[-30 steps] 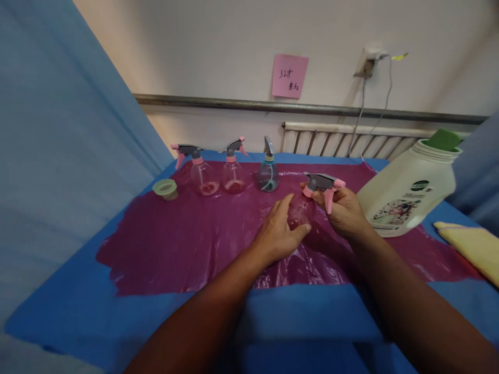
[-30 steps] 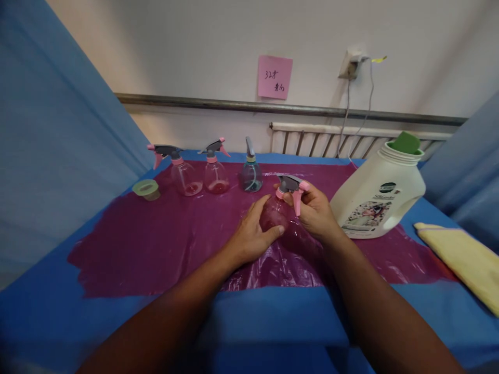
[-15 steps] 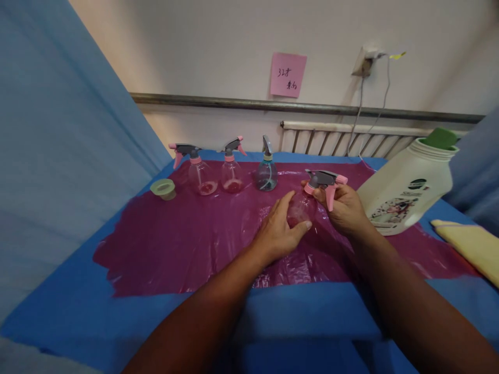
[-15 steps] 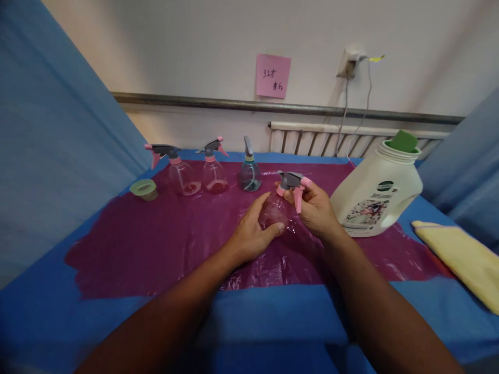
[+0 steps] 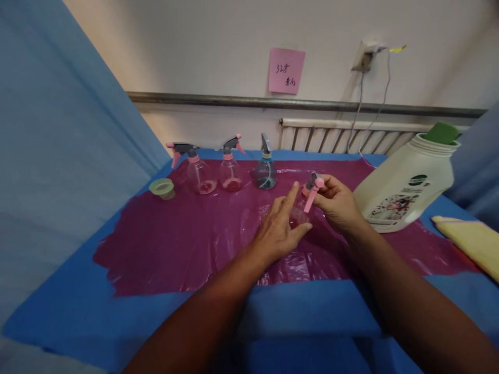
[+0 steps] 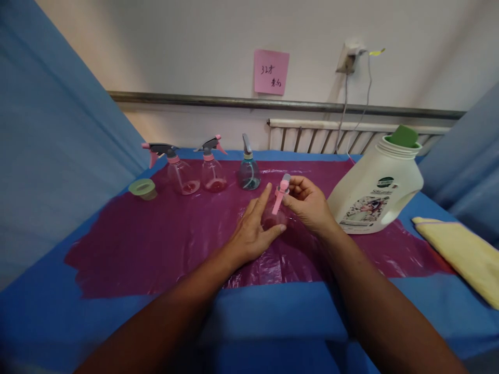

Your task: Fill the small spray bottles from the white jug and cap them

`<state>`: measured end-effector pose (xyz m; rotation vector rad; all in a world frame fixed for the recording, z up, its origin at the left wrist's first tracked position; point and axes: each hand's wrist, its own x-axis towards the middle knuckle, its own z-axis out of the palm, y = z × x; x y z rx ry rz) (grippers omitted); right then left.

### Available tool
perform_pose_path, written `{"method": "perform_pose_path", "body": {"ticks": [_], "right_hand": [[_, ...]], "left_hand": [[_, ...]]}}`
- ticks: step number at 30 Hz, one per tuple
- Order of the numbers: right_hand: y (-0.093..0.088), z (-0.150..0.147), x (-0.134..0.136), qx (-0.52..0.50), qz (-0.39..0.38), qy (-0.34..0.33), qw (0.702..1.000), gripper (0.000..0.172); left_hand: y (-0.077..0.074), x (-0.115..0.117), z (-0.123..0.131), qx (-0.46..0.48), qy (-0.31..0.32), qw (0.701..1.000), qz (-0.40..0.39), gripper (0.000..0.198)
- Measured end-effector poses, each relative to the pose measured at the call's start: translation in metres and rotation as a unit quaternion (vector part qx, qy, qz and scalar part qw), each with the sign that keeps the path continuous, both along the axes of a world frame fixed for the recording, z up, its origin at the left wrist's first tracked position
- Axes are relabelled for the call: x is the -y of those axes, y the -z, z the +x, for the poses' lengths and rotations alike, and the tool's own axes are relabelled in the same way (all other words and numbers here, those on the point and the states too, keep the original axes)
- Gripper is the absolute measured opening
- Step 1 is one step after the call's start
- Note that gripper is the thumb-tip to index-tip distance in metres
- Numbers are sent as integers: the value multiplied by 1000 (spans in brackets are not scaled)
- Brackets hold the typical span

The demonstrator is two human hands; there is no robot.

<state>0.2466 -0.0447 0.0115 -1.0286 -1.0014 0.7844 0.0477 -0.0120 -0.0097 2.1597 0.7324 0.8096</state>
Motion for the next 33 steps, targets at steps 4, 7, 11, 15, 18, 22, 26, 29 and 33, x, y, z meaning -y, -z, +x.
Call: {"method": "perform_pose_path", "body": {"ticks": [4, 7, 11, 15, 18, 22, 26, 29, 33], "right_hand": [[2, 0, -1, 11, 11, -10, 1000, 58], [4, -1, -3, 15, 19, -20, 1000, 60], [9, 0, -6, 5, 36, -32, 999, 64], [11, 2, -6, 5, 40, -40, 998, 59], [9, 6, -4, -12, 54, -61, 997, 58], [5, 9, 0, -34, 70, -75, 994, 69], [4, 11, 1, 1, 54, -82, 995, 63], [4, 11, 0, 5, 57, -80, 995, 63], [5, 8, -1, -20, 44, -78, 996, 67]], "left_hand": [[1, 1, -1, -13, 26, 999, 21, 94], [2, 2, 0, -18, 27, 999, 39, 88], [1, 2, 1, -28, 28, 998, 42, 88], [1, 0, 1, -27, 27, 999, 39, 91], [1, -1, 1, -24, 29, 999, 35, 93], [0, -2, 0, -18, 36, 999, 33, 93], [-1, -1, -1, -32, 28, 999, 28, 94], [-1, -1, -2, -21, 33, 999, 34, 94], [-3, 2, -3, -15, 37, 999, 19, 97]]}}
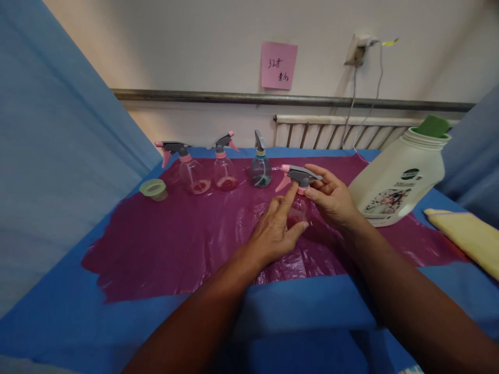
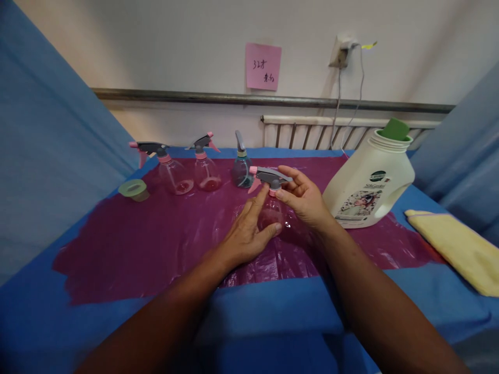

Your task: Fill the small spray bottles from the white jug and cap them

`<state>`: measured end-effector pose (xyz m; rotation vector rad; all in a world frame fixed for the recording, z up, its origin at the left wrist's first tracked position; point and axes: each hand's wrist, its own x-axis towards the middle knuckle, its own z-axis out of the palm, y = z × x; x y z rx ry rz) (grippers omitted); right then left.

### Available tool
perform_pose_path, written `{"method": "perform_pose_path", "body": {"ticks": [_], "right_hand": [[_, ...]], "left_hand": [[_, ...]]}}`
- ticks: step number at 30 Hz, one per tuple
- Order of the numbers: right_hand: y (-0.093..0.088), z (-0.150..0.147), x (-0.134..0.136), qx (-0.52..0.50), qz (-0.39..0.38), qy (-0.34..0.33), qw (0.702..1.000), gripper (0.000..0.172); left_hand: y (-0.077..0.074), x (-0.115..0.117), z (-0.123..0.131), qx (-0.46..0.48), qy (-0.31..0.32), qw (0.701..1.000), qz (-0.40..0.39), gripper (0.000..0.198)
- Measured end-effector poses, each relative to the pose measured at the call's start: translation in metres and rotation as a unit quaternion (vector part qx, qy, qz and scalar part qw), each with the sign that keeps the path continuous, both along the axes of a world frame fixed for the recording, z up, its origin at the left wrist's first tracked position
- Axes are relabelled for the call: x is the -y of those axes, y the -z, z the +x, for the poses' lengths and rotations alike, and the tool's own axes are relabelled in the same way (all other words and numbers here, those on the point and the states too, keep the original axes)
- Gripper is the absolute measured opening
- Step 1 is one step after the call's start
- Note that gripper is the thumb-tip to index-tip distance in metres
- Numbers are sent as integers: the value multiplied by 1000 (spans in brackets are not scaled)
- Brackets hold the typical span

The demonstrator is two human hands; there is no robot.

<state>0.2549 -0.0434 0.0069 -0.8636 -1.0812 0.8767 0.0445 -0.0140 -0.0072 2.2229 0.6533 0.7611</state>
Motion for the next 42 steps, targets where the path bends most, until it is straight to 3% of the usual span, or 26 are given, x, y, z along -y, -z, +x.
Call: {"method": "perform_pose_path", "body": {"ticks": [6, 11, 16, 20, 25, 29, 36, 42], "right_hand": [[2, -10, -3, -43, -14, 32, 998, 71], [4, -11, -5, -47, -8, 20, 999, 69], [-3, -5, 1, 22, 16, 34, 999, 52], [-16, 0, 10, 82, 42, 22, 996, 55], [-29, 8, 17, 135, 19, 9, 991, 43], [-32, 8, 19, 89, 23, 8, 996, 51], [-27, 2, 17, 76, 21, -11, 997, 46], [-21, 3, 13, 26, 13, -23, 999, 47]], "left_hand": [[-5, 2, -1, -25, -1, 1000, -7, 99], [-7, 0, -2, -31, 12, 999, -14, 97], [-8, -2, -4, -34, 13, 999, 2, 99], [-12, -3, -5, -45, 22, 999, 1, 97], [-16, -2, -6, -57, 28, 998, 0, 97], [-14, -2, -5, -26, 30, 999, 1, 102], [-11, -2, -5, 2, 10, 1000, -15, 106], [-12, -2, -5, 10, 33, 999, -26, 107]]}}
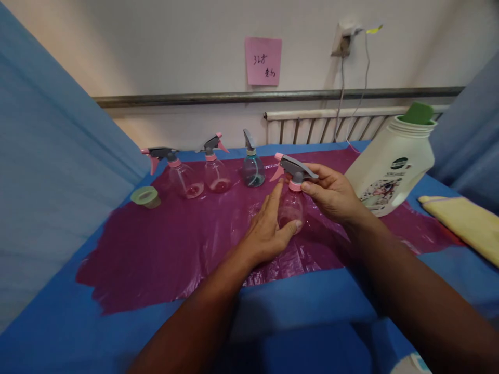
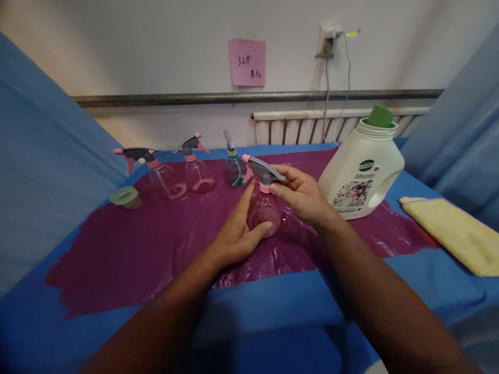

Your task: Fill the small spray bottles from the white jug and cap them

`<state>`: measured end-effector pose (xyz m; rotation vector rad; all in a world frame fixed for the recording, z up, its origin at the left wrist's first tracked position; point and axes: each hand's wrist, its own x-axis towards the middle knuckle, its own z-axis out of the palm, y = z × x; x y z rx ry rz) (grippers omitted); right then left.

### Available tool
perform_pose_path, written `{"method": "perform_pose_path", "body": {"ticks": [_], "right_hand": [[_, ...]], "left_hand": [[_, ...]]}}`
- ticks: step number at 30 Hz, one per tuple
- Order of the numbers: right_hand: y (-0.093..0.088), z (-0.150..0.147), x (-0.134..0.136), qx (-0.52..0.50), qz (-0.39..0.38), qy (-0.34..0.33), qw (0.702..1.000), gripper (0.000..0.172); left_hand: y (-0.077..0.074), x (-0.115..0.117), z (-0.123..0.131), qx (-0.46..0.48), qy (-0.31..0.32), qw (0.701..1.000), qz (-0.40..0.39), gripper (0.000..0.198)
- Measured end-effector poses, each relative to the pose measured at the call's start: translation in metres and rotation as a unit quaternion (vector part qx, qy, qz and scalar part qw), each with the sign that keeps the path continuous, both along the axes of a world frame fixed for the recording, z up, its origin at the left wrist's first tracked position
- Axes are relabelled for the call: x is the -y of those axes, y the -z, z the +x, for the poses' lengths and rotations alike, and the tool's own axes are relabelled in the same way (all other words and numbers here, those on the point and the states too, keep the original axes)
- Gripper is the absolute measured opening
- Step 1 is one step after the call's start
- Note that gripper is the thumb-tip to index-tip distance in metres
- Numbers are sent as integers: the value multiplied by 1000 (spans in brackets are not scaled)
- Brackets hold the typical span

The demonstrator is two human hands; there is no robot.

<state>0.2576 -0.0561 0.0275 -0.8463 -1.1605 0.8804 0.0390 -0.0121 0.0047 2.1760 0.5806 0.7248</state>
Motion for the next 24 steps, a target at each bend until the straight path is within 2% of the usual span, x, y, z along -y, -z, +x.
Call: {"method": "perform_pose_path", "body": {"ticks": [4, 9, 15, 24], "right_hand": [[-1, 2, 2, 8, -1, 16, 1000, 47], [-3, 2, 4, 17, 3, 6, 1000, 43], [-2, -5, 2, -15, 12, 32, 999, 48], [-3, -4, 5, 46, 24, 47, 998, 42]], "left_hand": [[-4, 1, -1, -16, 16, 999, -26, 109], [-4, 1, -2, -18, -1, 999, -43, 109], [3, -3, 1, 39, 21, 997, -66, 108], [-1, 0, -1, 5, -34, 999, -42, 106]]}}
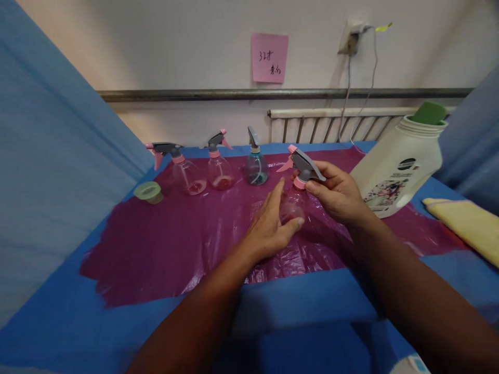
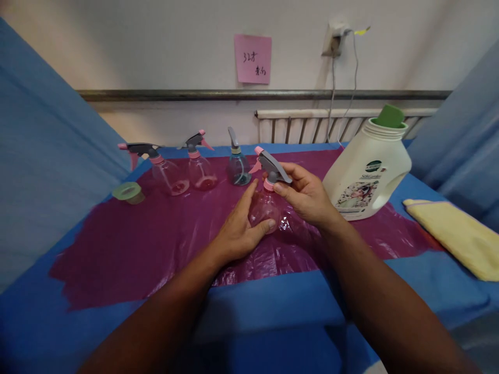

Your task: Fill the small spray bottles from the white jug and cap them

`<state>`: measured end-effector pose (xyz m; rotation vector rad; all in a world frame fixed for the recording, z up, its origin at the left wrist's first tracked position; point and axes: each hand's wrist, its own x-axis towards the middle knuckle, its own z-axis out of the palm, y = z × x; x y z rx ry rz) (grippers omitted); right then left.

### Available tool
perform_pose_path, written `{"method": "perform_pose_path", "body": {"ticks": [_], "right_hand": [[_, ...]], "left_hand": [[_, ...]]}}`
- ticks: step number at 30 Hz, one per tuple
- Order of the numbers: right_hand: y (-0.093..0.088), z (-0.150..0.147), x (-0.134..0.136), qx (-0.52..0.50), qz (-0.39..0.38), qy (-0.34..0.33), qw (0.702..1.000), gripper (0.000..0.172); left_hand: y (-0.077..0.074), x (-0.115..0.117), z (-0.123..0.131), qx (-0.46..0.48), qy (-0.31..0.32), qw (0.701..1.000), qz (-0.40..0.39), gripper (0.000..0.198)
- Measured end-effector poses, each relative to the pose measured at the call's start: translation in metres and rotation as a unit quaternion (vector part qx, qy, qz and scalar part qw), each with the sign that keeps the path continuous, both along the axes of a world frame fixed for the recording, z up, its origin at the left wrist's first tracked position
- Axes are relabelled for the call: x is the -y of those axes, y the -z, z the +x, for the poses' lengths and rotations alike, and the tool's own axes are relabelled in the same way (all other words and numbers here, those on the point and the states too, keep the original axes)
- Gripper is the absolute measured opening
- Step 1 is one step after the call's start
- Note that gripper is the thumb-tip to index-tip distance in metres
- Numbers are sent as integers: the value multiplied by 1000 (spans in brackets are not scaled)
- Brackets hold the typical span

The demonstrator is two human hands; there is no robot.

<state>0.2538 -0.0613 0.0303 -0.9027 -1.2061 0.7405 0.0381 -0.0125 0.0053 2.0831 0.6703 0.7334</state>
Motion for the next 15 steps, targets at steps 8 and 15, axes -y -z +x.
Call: {"method": "perform_pose_path", "body": {"ticks": [8, 15], "right_hand": [[0, 2, -3, 0, -12, -5, 1000, 43], [-3, 3, -3, 24, -13, -13, 1000, 43]], "left_hand": [[-2, 2, 0, -4, 8, 999, 53, 101], [-4, 4, 0, -40, -11, 996, 75, 97]]}}
